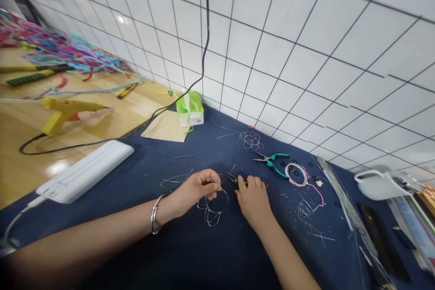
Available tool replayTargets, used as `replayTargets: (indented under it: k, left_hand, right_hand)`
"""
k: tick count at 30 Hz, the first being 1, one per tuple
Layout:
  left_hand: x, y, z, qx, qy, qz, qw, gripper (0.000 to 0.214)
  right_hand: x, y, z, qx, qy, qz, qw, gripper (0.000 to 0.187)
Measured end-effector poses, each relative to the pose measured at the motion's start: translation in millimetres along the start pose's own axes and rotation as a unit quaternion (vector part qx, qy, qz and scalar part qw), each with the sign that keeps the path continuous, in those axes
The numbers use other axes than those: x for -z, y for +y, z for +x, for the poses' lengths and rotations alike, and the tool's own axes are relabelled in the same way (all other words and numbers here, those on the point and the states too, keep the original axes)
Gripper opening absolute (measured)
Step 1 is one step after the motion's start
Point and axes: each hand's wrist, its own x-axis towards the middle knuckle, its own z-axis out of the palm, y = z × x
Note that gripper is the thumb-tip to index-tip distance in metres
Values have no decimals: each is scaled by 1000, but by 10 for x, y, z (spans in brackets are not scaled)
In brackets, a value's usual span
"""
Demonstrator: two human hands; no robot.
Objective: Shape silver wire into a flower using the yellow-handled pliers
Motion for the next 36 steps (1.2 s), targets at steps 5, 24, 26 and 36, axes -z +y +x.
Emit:
replayTargets:
  k: [5,24,26,36]
  left_hand:
    - [44,15,29,0,19,0,1000,7]
    - [69,0,68,-2,19,35,999,6]
    - [66,2,69,0,13,35,999,6]
    - [59,-5,68,-20,39,66,997,5]
  right_hand:
    - [-52,33,-59,-12,36,23,999,22]
    - [215,38,-134,43,78,108,990,28]
    - [215,26,-139,40,87,103,990,28]
    - [241,-24,-154,15,94,108,990,27]
